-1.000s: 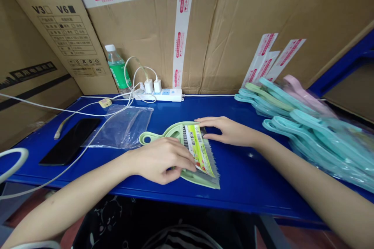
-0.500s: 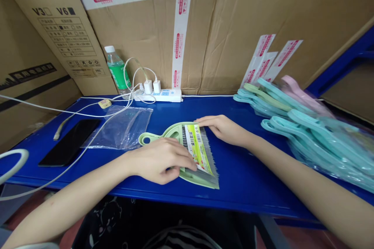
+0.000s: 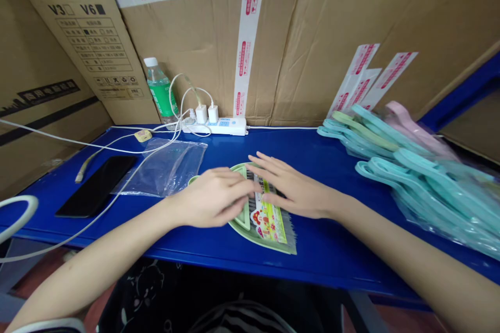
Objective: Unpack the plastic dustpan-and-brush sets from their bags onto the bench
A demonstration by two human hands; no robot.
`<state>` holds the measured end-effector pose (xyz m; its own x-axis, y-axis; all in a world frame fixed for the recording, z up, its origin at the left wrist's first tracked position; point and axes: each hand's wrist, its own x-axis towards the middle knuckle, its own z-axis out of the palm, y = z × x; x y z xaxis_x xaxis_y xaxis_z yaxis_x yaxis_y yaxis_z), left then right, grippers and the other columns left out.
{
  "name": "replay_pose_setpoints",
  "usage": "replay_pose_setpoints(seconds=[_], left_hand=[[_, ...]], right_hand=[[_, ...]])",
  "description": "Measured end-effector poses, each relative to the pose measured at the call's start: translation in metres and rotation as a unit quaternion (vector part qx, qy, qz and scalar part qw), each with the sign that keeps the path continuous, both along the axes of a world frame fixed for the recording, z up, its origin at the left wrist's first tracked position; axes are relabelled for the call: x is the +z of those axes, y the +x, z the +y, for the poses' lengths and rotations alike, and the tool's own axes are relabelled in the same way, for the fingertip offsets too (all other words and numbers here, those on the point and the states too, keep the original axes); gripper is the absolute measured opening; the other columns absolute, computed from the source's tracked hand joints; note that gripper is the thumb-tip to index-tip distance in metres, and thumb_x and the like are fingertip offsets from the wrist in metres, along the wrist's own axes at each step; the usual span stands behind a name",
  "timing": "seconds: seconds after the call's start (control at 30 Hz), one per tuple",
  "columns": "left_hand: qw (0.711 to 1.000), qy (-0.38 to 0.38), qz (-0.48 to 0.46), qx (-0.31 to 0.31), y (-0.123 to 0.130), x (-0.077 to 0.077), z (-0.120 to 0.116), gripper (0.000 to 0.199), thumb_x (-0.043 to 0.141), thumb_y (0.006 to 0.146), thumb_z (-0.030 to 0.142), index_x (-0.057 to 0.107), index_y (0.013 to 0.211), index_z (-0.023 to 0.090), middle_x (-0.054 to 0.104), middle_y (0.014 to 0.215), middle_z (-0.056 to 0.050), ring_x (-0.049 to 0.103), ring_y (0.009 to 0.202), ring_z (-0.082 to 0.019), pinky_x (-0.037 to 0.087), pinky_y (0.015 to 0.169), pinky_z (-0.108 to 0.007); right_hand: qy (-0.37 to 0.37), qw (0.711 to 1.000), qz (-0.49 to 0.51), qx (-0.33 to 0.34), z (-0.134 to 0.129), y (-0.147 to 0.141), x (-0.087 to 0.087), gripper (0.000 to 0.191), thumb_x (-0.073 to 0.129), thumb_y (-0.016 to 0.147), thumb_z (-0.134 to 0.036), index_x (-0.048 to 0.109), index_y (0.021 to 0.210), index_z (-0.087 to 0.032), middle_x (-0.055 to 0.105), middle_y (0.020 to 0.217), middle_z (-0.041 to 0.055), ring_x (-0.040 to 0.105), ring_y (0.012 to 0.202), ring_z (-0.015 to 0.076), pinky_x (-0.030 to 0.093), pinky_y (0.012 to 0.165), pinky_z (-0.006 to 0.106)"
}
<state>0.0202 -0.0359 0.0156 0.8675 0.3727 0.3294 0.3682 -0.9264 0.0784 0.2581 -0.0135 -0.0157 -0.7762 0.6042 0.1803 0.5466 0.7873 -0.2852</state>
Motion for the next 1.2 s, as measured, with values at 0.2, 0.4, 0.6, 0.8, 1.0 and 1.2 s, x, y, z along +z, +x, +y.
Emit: replay_pose_setpoints(seconds=[0.2, 0.4, 0.6, 0.8, 1.0, 1.2], left_hand=[[0.951, 0.148, 0.124, 0.24, -0.016, 0.012, 0.019, 0.027, 0.039, 0.092, 0.018, 0.062, 0.106, 0.013, 0.07, 0.093, -0.009, 0.066, 0.088, -0.024, 0.052, 0.079, -0.038], [0.869, 0.086, 0.259, 0.414, -0.023, 0.018, 0.029, 0.028, 0.04, 0.092, 0.017, 0.063, 0.106, 0.013, 0.071, 0.102, -0.012, 0.067, 0.097, -0.028, 0.051, 0.079, -0.037], [0.852, 0.029, 0.294, 0.433, -0.021, 0.023, 0.027, 0.032, 0.035, 0.095, 0.024, 0.063, 0.107, 0.016, 0.072, 0.101, -0.01, 0.069, 0.093, -0.029, 0.051, 0.073, -0.036], [0.853, 0.017, 0.3, 0.427, -0.021, 0.023, 0.028, 0.035, 0.032, 0.095, 0.025, 0.065, 0.104, 0.018, 0.073, 0.096, -0.01, 0.07, 0.088, -0.028, 0.052, 0.072, -0.036], [0.825, 0.022, 0.303, 0.477, -0.023, 0.027, 0.029, 0.036, 0.032, 0.094, 0.027, 0.066, 0.101, 0.017, 0.073, 0.092, -0.013, 0.07, 0.091, -0.03, 0.052, 0.075, -0.038], [0.81, -0.013, 0.341, 0.477, -0.023, 0.02, 0.031, 0.037, 0.033, 0.097, 0.032, 0.062, 0.109, 0.012, 0.072, 0.098, -0.018, 0.069, 0.096, -0.032, 0.052, 0.076, -0.037]], right_hand=[[-0.078, 0.995, -0.063, -0.018, -0.006, -0.009, -0.003, 0.075, 0.03, 0.095, -0.064, 0.013, 0.155, -0.022, 0.003, 0.161, 0.0125, -0.007, 0.144, 0.0334, 0.011, 0.115, 0.061], [-0.088, 0.992, -0.087, -0.023, -0.006, -0.009, -0.001, 0.079, 0.025, 0.095, -0.065, 0.011, 0.155, -0.016, -0.004, 0.16, 0.0161, -0.013, 0.143, 0.0343, 0.008, 0.115, 0.061], [-0.09, 0.993, -0.074, -0.02, -0.006, -0.01, -0.004, 0.077, 0.025, 0.095, -0.065, 0.008, 0.155, -0.019, -0.005, 0.16, 0.0156, -0.014, 0.143, 0.0344, 0.007, 0.114, 0.063], [-0.064, 0.996, -0.057, -0.02, -0.005, -0.008, 0.0, 0.072, 0.029, 0.096, -0.061, 0.019, 0.154, -0.019, 0.004, 0.161, 0.0165, -0.006, 0.145, 0.0355, 0.011, 0.113, 0.064], [0.06, 0.998, -0.009, 0.005, -0.008, -0.01, 0.004, 0.058, 0.037, 0.097, -0.053, 0.035, 0.148, -0.025, 0.029, 0.156, 0.0132, 0.007, 0.146, 0.036, 0.004, 0.111, 0.071], [-0.001, 0.997, -0.046, 0.067, -0.02, -0.019, 0.01, 0.062, 0.048, 0.094, -0.051, 0.038, 0.147, -0.019, 0.032, 0.154, 0.0153, 0.018, 0.144, 0.0353, 0.022, 0.113, 0.061]])
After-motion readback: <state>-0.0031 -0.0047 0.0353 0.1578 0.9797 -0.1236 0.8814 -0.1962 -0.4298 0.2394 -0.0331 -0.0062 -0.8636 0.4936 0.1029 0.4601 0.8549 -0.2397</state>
